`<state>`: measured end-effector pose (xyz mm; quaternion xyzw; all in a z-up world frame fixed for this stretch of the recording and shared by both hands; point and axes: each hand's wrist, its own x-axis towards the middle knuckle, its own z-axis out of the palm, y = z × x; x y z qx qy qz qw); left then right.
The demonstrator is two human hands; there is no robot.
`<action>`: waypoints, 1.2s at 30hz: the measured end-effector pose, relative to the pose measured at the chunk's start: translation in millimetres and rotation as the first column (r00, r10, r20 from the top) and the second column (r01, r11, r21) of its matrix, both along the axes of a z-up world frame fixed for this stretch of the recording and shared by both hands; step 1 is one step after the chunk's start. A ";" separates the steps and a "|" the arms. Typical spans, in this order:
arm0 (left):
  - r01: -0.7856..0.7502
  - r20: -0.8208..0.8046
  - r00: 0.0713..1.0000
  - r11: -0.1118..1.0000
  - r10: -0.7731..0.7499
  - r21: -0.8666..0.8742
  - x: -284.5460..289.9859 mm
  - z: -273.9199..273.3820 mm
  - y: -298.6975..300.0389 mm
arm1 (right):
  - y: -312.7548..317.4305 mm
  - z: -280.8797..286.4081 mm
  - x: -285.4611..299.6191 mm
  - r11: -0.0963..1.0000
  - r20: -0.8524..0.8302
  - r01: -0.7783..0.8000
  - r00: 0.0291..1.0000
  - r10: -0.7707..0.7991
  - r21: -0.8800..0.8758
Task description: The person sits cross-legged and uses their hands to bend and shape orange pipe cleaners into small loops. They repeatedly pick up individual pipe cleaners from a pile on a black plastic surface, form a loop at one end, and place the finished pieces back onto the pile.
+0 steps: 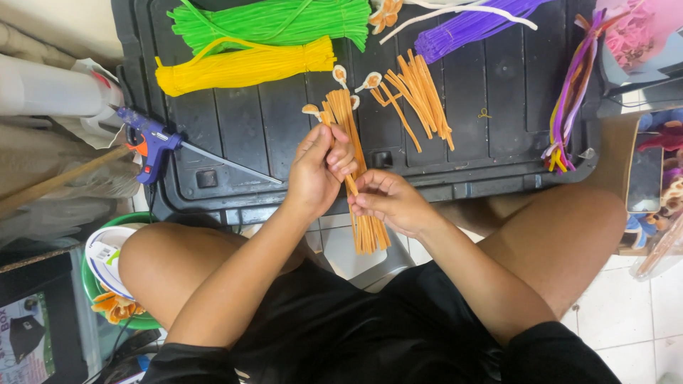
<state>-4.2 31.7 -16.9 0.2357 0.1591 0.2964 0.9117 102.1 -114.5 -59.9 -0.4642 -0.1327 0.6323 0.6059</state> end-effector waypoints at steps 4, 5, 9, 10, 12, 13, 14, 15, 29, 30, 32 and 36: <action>-0.006 0.003 1.000 1.000 0.006 0.004 0.4 -0.3 -0.6 | -1.8 -5.9 0.5 1.000 0.008 -0.005 1.000 0.005 -0.016; -0.012 0.003 1.000 1.000 0.012 0.010 0.8 -0.6 -0.6 | -1.8 -6.0 0.0 1.000 0.014 -0.003 1.000 0.003 -0.015; -0.036 -0.023 0.999 0.999 0.037 0.033 1.5 -2.3 1.0 | -2.3 -4.0 -0.7 1.000 -0.012 -0.001 1.000 0.001 -0.009; -0.040 -0.022 0.999 0.999 0.040 0.034 1.5 -2.9 1.6 | -2.7 -5.6 -0.6 1.000 -0.011 -0.004 1.000 0.004 -0.008; -0.058 -0.049 0.997 0.998 0.059 0.027 1.3 -3.9 2.8 | -2.9 -8.5 -0.4 0.999 0.006 0.033 0.999 -0.032 -0.039; -0.063 -0.047 0.997 0.998 0.065 0.028 1.9 -5.1 2.4 | -3.3 -10.3 0.3 0.999 0.007 0.027 1.000 -0.027 -0.038; -0.064 -0.050 0.997 0.998 0.065 0.022 2.3 -6.5 1.8 | -3.8 -12.1 1.2 0.998 0.029 0.037 0.999 -0.036 -0.051; -0.065 -0.053 0.996 0.998 0.065 0.017 2.3 -7.9 1.4 | -4.0 -14.0 1.7 0.997 0.051 0.048 0.998 -0.045 -0.062; -0.088 -0.099 0.991 0.996 0.087 -0.003 9.1 -12.5 -4.8 | -3.3 -10.2 -1.2 0.994 0.167 0.034 0.986 -0.017 -0.103; -0.081 -0.102 0.991 0.997 0.080 -0.005 10.0 -14.1 -5.3 | -3.5 -10.7 -0.7 0.994 0.162 0.038 0.987 -0.021 -0.100; -0.089 -0.104 0.991 0.996 0.087 -0.015 10.0 -15.1 -6.3 | -5.2 -10.5 0.4 0.994 0.172 0.026 0.985 -0.007 -0.108; -0.067 -0.125 0.990 0.998 0.066 -0.008 7.8 -10.4 -6.0 | -5.6 -8.9 -0.9 0.992 0.179 0.034 0.984 -0.012 -0.118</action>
